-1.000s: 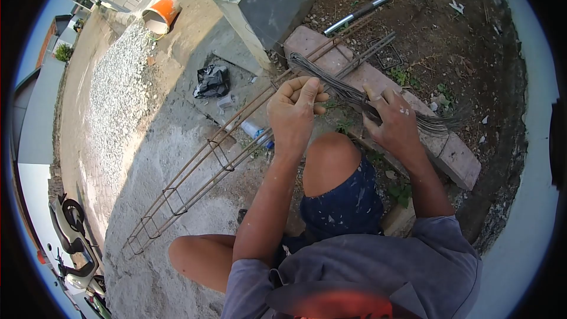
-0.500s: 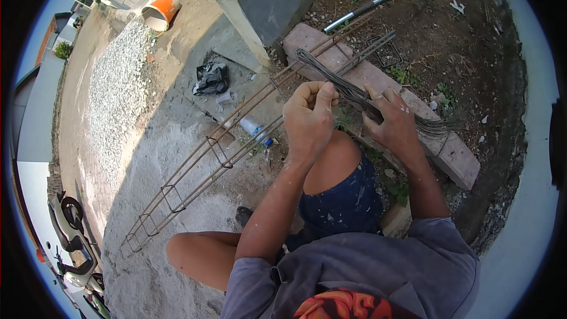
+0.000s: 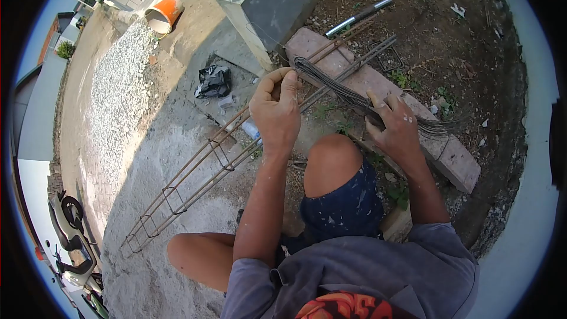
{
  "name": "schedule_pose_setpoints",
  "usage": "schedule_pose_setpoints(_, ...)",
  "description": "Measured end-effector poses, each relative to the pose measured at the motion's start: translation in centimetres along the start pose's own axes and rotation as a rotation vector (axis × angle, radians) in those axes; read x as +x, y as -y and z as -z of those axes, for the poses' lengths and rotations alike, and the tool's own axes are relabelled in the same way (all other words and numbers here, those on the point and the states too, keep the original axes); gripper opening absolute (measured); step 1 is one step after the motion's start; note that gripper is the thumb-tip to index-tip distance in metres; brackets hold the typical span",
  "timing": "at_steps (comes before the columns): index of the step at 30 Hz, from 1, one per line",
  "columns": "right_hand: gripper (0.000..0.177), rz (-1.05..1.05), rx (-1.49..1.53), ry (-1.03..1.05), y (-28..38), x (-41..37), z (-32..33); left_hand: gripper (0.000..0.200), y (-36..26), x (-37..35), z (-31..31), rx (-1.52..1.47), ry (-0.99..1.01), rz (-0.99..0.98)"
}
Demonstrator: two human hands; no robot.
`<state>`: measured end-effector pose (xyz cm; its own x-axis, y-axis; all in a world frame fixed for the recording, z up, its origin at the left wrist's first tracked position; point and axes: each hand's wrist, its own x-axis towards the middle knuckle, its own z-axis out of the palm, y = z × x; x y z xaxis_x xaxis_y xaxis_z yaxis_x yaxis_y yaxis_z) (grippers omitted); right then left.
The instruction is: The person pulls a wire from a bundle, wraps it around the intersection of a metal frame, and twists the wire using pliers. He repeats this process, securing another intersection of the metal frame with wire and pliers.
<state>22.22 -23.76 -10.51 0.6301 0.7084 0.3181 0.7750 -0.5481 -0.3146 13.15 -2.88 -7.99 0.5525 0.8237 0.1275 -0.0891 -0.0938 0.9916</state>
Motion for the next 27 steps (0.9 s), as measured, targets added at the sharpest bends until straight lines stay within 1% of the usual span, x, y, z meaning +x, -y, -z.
schedule_pose_setpoints(5, 0.064, -0.015, 0.022, -0.001, -0.4, 0.0, -0.4, 0.017, 0.6, -0.4, 0.5, 0.163, -0.003, -0.183)
schedule_pose_setpoints(8, 0.061, -0.043, 0.069, 0.010, -0.7, -0.2, -0.5, 0.017, 0.1, -0.8, 1.1, 0.211, 0.113, -0.147)
schedule_pose_setpoints(10, 0.059, -0.053, 0.121, 0.015, -1.2, -0.2, -0.5, 0.017, 0.1, -0.5, 1.6, -0.040, 0.256, -0.002)
schedule_pose_setpoints(11, 0.060, -0.072, 0.183, 0.057, -1.3, -0.2, -0.2, 0.016, 0.2, -0.4, 1.9, -0.167, 0.326, 0.071)
schedule_pose_setpoints(13, 0.061, -0.113, 0.309, 0.144, -1.2, -0.1, 0.8, 0.017, 0.0, -0.1, 2.6, -0.275, 0.442, 0.209)
schedule_pose_setpoints(16, 0.061, -0.073, 0.353, 0.252, -2.3, -0.2, 0.7, 0.018, 0.0, 0.7, 4.0, -0.425, 0.601, 0.399)
schedule_pose_setpoints(17, 0.061, -0.067, 0.349, 0.241, -2.4, -0.2, 0.7, 0.018, 0.1, 0.9, 4.2, -0.472, 0.651, 0.457)
schedule_pose_setpoints(20, 0.062, -0.053, 0.336, 0.189, -2.4, -0.3, 0.7, 0.019, 1.4, 1.1, 4.3, -0.643, 0.625, 0.569)
schedule_pose_setpoints(23, 0.062, -0.077, 0.320, 0.112, -2.2, -0.7, 0.3, 0.018, 2.2, 0.4, 3.5, -0.730, 0.489, 0.648)
schedule_pose_setpoints(25, 0.062, -0.101, 0.293, 0.099, -2.0, -0.8, 0.0, 0.018, 2.7, 0.1, 2.7, -0.643, 0.369, 0.569)
schedule_pose_setpoints(26, 0.063, -0.078, 0.255, 0.084, -2.0, -0.8, -0.1, 0.018, 2.8, -0.1, 2.4, -0.600, 0.309, 0.528)
schedule_pose_setpoints(27, 0.063, -0.055, 0.216, 0.069, -1.9, -0.8, -0.2, 0.019, 2.8, -0.2, 2.1, -0.573, 0.297, 0.485)
